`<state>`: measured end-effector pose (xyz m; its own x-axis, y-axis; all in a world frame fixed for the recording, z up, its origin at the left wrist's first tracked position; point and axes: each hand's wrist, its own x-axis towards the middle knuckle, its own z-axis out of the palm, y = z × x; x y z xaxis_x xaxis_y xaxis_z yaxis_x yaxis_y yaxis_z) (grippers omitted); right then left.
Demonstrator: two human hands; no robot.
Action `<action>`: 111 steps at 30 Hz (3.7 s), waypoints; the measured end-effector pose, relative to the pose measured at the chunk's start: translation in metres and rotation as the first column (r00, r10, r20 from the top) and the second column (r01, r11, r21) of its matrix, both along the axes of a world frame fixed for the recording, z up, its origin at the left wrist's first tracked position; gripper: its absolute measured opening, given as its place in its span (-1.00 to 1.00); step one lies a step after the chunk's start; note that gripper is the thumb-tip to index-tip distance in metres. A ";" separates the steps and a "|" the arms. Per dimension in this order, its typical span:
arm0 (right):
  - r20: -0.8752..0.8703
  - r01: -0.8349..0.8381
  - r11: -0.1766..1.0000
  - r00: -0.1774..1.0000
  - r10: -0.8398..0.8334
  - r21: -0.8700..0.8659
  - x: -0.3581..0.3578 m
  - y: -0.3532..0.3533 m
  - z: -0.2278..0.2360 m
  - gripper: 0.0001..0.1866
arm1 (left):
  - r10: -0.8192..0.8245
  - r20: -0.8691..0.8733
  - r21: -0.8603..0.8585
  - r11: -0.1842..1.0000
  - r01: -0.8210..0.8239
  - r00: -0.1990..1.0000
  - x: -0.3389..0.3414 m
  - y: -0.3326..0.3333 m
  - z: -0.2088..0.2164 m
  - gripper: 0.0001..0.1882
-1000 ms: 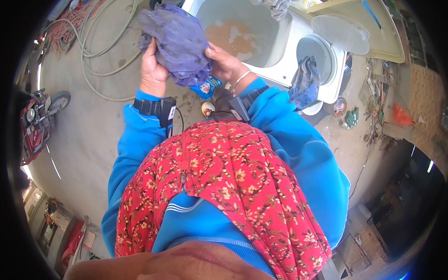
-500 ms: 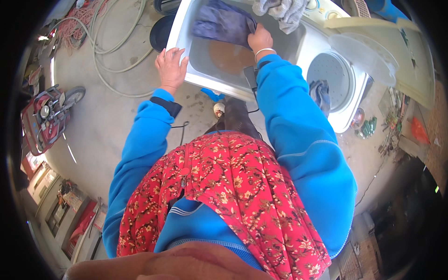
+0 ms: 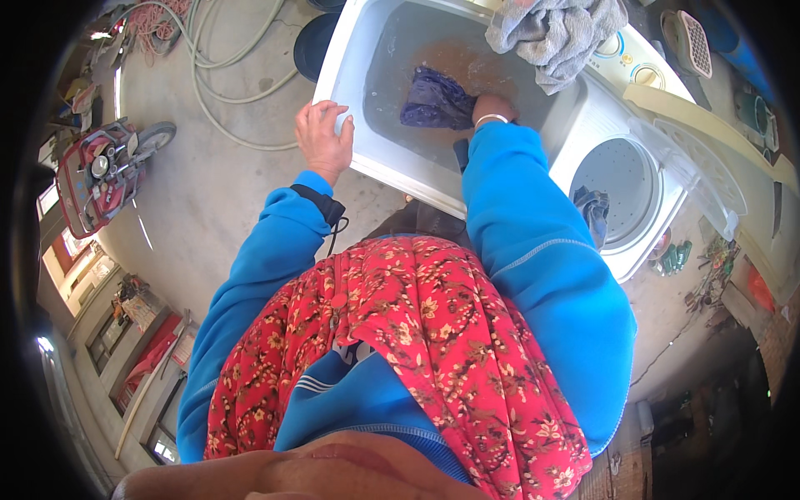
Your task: The person washes two pieces of clothing by hand in a twin-tub washing machine. They submerge, scrub, and rinse a purple garment, then repeat the process with a blue garment, wringing each before setting it aside.
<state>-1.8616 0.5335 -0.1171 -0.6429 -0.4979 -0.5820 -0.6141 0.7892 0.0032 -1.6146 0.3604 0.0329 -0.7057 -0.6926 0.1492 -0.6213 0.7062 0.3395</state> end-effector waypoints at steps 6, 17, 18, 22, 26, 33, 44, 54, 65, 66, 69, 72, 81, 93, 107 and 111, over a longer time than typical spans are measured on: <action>0.348 -0.374 0.914 0.845 0.406 -0.158 0.025 0.014 -0.014 -0.66 | -0.028 -0.011 -0.026 0.999 0.027 1.000 0.018 0.001 0.007 -0.81; 0.550 0.323 0.829 0.835 -0.023 -0.456 0.060 0.002 0.088 -0.61 | -0.294 -0.286 0.105 0.936 0.335 0.912 0.012 0.005 0.030 -0.57; 0.479 0.239 0.786 0.874 0.081 -0.570 0.072 -0.006 0.118 -0.64 | -0.180 -0.324 0.371 0.879 0.299 0.929 -0.002 0.000 0.032 -0.49; -0.124 -0.243 0.458 0.953 0.275 -0.855 0.119 -0.030 0.218 -0.73 | 0.059 -0.384 0.818 0.485 0.310 0.922 -0.045 -0.010 0.034 -0.12; -0.107 -0.146 0.288 0.983 0.147 -0.946 0.157 -0.039 0.258 -0.74 | 0.396 -0.266 0.899 -0.227 0.374 0.879 -0.029 -0.014 0.028 -0.04; -0.118 -0.112 0.284 0.993 -0.005 -0.952 0.215 -0.069 0.219 -0.66 | 0.480 -0.201 0.743 -0.493 0.452 0.854 0.009 -0.009 -0.011 -0.56; 0.235 0.316 0.443 0.945 -0.227 -0.839 0.186 -0.078 0.135 -0.48 | 0.429 -0.097 0.960 0.280 -0.030 0.898 0.030 0.014 -0.032 -0.66; -0.027 -0.242 0.923 0.969 0.245 -0.298 0.161 -0.015 0.040 -0.61 | 0.209 0.032 0.953 0.290 -0.093 0.977 0.066 -0.013 -0.029 -0.36; 0.161 -0.033 0.998 0.986 0.040 -0.047 0.139 0.007 0.001 -0.63 | 0.337 0.211 0.973 -0.162 -0.164 0.918 0.057 -0.014 -0.013 -0.16; 0.200 -0.034 0.986 0.977 0.067 -0.165 0.143 -0.002 0.014 -0.62 | 0.342 0.223 0.965 -0.212 -0.157 0.913 0.052 -0.014 -0.013 -0.10; 0.306 0.107 0.847 0.949 0.069 -0.521 0.154 -0.036 0.080 -0.63 | 0.288 0.352 0.908 -0.336 -0.250 0.891 0.041 -0.018 -0.014 0.05; 0.133 -0.067 0.575 0.945 0.298 -0.815 0.178 -0.062 0.156 -0.71 | 0.363 0.239 0.825 -0.565 0.008 0.901 0.042 -0.026 -0.017 0.06; 0.183 0.187 0.472 0.982 -0.055 -0.862 0.232 -0.109 0.135 -0.67 | 0.652 0.131 0.718 -0.582 0.382 0.747 0.043 -0.030 -0.049 -0.70; 0.006 0.414 0.705 0.864 -0.503 -0.576 0.111 0.001 0.032 -0.33 | 0.493 0.107 0.994 -0.049 -0.096 0.863 0.045 -0.028 -0.058 -0.29; 0.243 0.306 0.907 0.940 -0.240 -0.288 0.128 0.007 0.027 -0.64 | 0.351 0.231 0.952 -0.272 -0.137 0.908 0.033 -0.027 -0.048 -0.06; 0.818 0.719 0.512 0.573 -0.053 -0.471 0.163 -0.026 0.101 -0.68 | 0.327 0.270 0.902 -0.414 -0.120 0.905 0.035 -0.025 -0.036 0.09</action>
